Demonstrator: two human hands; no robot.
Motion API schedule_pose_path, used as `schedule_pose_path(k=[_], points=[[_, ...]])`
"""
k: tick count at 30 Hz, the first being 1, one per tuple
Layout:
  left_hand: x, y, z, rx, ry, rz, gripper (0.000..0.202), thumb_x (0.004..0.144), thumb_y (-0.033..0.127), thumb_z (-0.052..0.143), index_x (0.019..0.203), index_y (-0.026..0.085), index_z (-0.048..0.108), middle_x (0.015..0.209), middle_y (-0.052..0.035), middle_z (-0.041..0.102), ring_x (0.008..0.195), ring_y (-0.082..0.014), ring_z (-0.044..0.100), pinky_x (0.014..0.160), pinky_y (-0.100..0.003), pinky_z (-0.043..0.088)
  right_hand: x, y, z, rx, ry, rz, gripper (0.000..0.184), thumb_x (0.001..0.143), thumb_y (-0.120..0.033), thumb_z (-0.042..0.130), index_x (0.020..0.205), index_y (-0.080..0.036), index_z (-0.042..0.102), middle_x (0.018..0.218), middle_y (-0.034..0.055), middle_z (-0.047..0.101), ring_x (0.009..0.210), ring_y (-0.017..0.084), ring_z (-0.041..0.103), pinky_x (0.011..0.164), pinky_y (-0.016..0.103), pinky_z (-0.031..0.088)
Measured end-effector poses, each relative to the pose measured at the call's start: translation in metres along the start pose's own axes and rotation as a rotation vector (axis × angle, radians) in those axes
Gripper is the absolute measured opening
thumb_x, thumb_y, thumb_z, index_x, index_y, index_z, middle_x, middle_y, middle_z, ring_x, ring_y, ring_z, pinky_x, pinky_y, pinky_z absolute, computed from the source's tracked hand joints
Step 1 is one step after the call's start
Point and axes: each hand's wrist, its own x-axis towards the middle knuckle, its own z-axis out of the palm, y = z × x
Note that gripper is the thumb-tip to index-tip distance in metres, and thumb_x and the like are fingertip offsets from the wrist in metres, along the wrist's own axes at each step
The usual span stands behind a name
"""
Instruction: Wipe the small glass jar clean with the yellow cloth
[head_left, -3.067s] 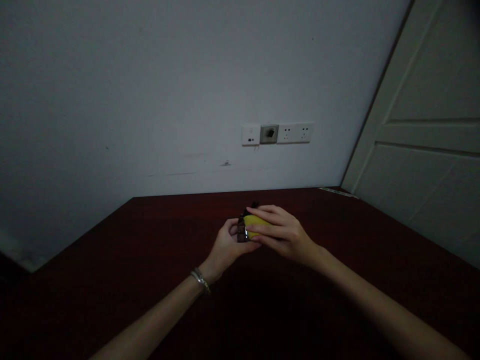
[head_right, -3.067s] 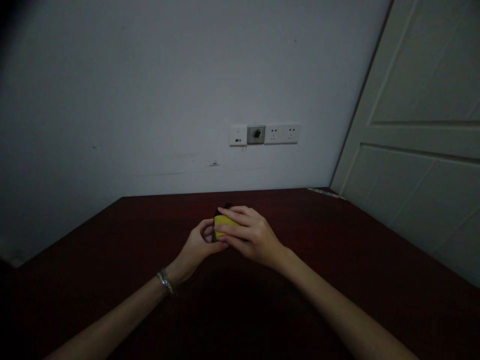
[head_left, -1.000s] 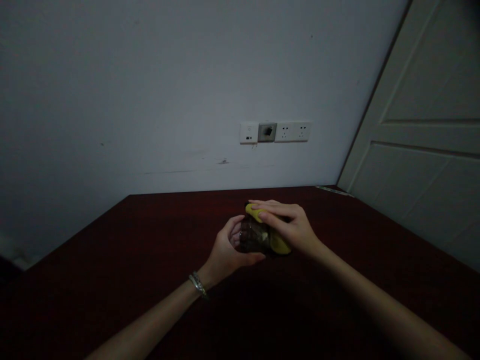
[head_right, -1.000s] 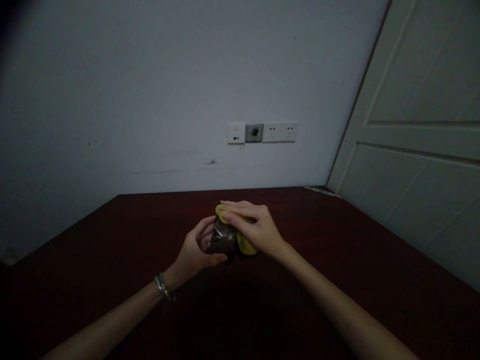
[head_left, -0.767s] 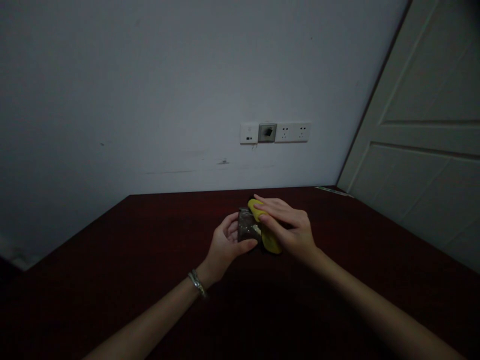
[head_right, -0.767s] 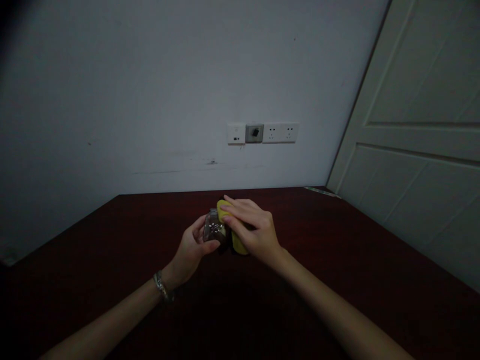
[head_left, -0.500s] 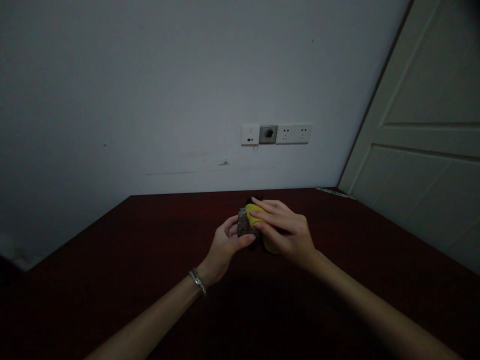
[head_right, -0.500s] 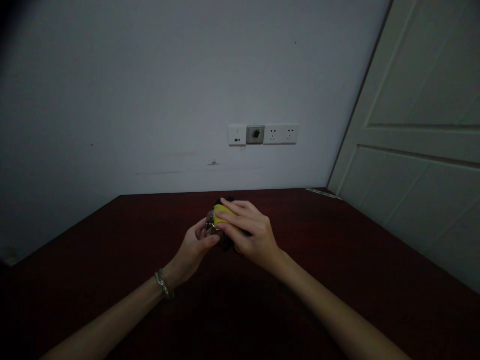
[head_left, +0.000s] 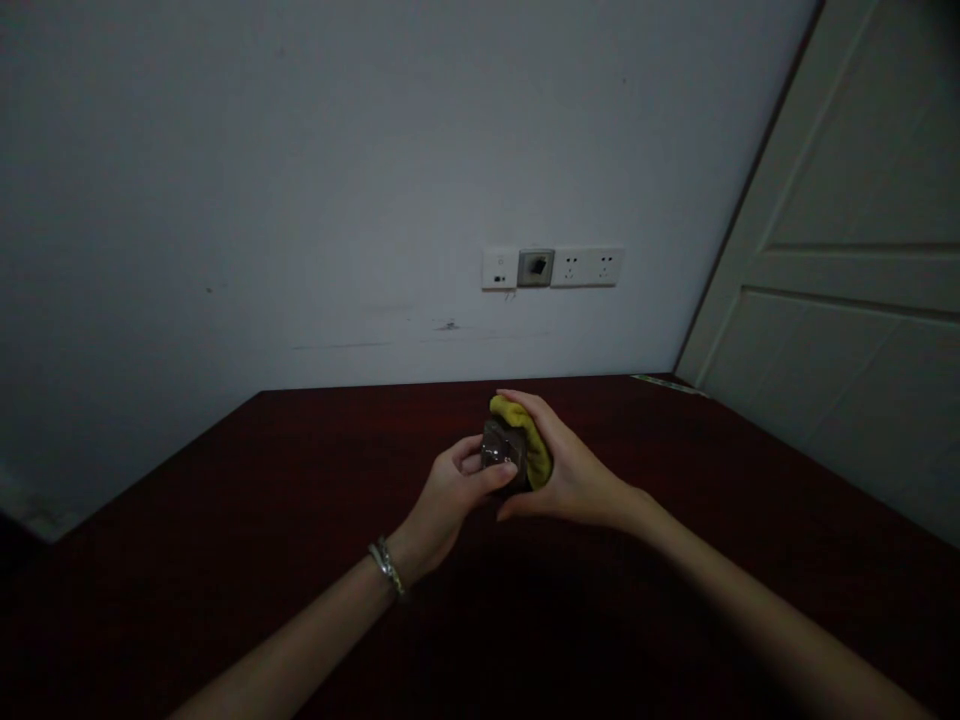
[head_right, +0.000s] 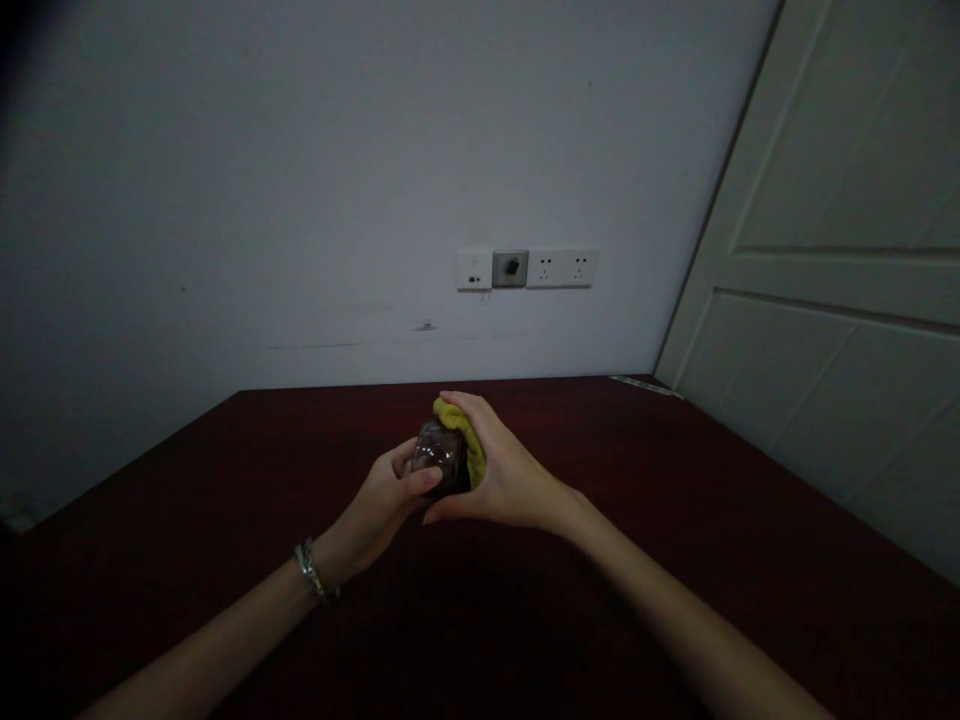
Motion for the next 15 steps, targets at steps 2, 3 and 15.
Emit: schedule_pose_path(k=[2, 3, 15], points=[[-0.001, 0.002, 0.002, 0.012, 0.029, -0.042, 0.048, 0.065, 0.024, 0.078, 0.105, 0.009, 0.058, 0.101, -0.0124, 0.067, 0.084, -0.0171, 0.062, 0.075, -0.027, 0.047, -0.001, 0.004, 0.005, -0.072, 0.001, -0.027, 0.108, 0.054, -0.041, 0.084, 0.14, -0.025, 0.022, 0.139, 0.0141, 0.036, 0.128, 0.029, 0.04, 0.107, 0.047, 0.037], [-0.001, 0.002, 0.002, 0.018, 0.038, -0.06, 0.047, 0.065, 0.026, 0.078, 0.104, 0.009, 0.058, 0.1, -0.0123, 0.067, 0.082, -0.0169, 0.062, 0.072, -0.027, 0.047, -0.001, 0.006, 0.007, -0.106, -0.002, -0.041, 0.109, 0.055, -0.041, 0.084, 0.141, -0.024, 0.02, 0.139, 0.0145, 0.034, 0.129, 0.03, 0.038, 0.107, 0.048, 0.036], [0.014, -0.008, -0.019, 0.174, -0.185, 0.009, 0.067, 0.066, 0.049, 0.075, 0.118, 0.011, 0.055, 0.119, -0.0166, 0.061, 0.111, -0.0291, 0.057, 0.096, -0.04, 0.042, -0.004, 0.012, 0.018, -0.097, 0.115, 0.032, 0.099, 0.059, -0.031, 0.08, 0.14, -0.022, 0.024, 0.133, 0.0139, 0.04, 0.123, 0.027, 0.044, 0.105, 0.045, 0.038]])
